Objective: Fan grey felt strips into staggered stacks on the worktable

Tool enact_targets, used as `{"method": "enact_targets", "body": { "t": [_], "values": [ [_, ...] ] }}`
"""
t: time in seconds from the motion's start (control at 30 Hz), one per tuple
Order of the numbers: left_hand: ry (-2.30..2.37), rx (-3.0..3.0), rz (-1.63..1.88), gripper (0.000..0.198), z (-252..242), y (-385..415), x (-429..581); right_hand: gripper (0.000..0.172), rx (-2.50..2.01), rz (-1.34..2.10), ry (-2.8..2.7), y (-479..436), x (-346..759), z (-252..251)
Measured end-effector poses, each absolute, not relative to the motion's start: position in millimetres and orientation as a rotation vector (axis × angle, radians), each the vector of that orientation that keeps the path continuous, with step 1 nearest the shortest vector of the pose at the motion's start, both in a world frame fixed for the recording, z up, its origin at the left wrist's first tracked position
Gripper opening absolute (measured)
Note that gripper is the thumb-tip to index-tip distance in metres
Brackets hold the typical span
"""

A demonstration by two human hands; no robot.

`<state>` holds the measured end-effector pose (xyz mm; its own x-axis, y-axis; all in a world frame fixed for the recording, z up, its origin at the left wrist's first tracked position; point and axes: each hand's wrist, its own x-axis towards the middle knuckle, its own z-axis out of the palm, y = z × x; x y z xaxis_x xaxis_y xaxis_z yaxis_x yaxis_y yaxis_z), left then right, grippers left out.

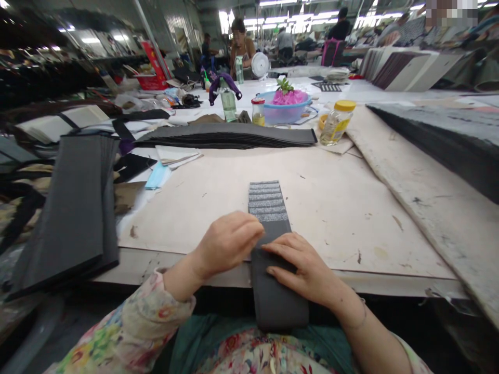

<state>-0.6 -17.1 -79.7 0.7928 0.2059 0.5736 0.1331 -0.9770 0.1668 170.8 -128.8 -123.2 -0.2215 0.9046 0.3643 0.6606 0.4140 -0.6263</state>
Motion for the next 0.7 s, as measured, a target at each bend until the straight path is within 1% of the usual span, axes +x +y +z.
{"method": "enact_targets", "body": {
  "t": [0.03, 0.1, 0.17, 0.23, 0.3, 0.33, 0.47, 0.7],
  "values": [
    [0.438, 2.806, 0.976, 0.015, -74.2, -9.8, -7.0, 0.033, -1.331, 0.447, -1.973, -128.9, 170.9, -122.8],
    [0.794, 2.754, 1.001, 0.029, -64.2, 6.8, -21.7, 0.032, -1.339, 0.455, -1.973, -129.1, 170.9, -122.3],
    [1.102, 2.789, 0.873, 0.039, -57.9, 22.2, -34.6, 0.031, -1.346, 0.456, -1.97, -129.2, 170.7, -122.3],
    [1.271, 2.839, 0.722, 0.036, -57.4, 31.7, -40.3, 0.03, -1.349, 0.454, -1.969, -129.1, 170.5, -122.6],
    [1.226, 2.856, 0.646, 0.025, -62.5, 33.3, -36.4, 0.03, -1.352, 0.456, -1.972, -128.9, 170.4, -123.0],
    [1.143, 2.851, 0.629, 0.023, -66.5, 31.6, -31.2, 0.03, -1.353, 0.457, -1.975, -128.8, 170.4, -123.2],
    [0.826, 2.852, 0.494, 0.025, -83.9, 17.4, -1.4, 0.029, -1.356, 0.448, -1.978, -129.2, 170.2, -123.1],
    [0.704, 2.936, 0.33, 0.019, -95.1, 4.0, 20.3, 0.027, -1.363, 0.428, -1.976, -129.3, 169.0, -122.1]
  ]
}}
